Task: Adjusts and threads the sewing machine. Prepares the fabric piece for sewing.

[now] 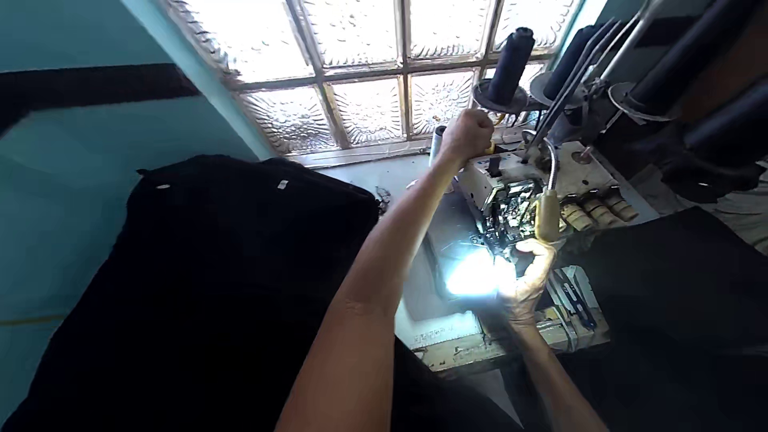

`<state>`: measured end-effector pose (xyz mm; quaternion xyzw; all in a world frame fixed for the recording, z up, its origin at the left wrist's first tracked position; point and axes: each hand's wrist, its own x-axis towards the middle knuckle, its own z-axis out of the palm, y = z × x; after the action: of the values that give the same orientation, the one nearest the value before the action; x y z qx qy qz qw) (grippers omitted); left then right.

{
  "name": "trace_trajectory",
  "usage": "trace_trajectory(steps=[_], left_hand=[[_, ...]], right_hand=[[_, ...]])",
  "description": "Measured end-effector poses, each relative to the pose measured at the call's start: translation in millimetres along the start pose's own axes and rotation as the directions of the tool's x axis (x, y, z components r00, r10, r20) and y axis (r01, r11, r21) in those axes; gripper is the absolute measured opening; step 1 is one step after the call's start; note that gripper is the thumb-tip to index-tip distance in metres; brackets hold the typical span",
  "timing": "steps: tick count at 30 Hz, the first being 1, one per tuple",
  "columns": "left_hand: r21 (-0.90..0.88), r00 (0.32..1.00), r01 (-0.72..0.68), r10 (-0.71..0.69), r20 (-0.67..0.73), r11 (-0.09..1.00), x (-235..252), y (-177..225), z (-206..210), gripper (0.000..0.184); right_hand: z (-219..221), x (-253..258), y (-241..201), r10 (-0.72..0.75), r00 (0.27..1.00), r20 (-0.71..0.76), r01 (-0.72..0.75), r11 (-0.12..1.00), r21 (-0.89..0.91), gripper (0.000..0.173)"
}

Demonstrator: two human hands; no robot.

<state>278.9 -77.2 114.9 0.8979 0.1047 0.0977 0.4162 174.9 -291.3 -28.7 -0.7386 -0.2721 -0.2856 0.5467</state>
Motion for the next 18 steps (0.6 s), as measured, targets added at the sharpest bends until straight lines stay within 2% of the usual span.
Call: trace_trajectory(steps=[2,4,6,9,12,15,18], left_hand=[[-0.045,0.993,0.051,-0.056,-0.107,0.998,-7.1,-0.9,-2.2,0.031],[-0.043,0.982,0.045,-0.052,-0.183,0.998,-25.6,-2.9,-13.7,0.041],[-0.038,0.979,0.059,-0.065,-0.194,0.998,-51.9,-7.5,-34.8,0.043],[-0.02,0.981,0.088,-0.09,-0.174,0.996,-106.9,-23.0,-85.5,0.033],[0.14,0.969,0.209,-0.186,-0.163,0.968,-180.6,-43.4,-143.2,0.028],[0.333,0.953,0.295,-0.25,-0.172,0.896,-247.9,-75.7,-185.9,0.025],[0.423,0.937,0.347,-0.291,-0.194,0.837,-294.9,-99.6,-198.4,0.022]], right_hand=[[-0.3,1.3,2.1,-0.004,1.0,0.024,0.004,1.0,-0.003,0.043],[-2.4,3.5,0.9,-0.001,0.998,0.064,0.002,1.0,-0.026,0.047],[-6.0,4.5,-2.0,0.003,0.995,0.096,0.001,0.999,-0.038,0.049],[-8.1,5.2,-5.5,0.007,0.994,0.112,-0.002,0.999,-0.042,0.045],[-11.5,3.1,-16.1,0.021,0.996,0.092,-0.014,0.997,-0.076,0.042],[-25.2,-14.1,-48.7,0.038,0.995,0.089,-0.025,0.989,-0.146,0.042],[-32.8,-60.0,-78.8,-0.16,0.945,0.285,0.188,0.98,-0.072,0.025]])
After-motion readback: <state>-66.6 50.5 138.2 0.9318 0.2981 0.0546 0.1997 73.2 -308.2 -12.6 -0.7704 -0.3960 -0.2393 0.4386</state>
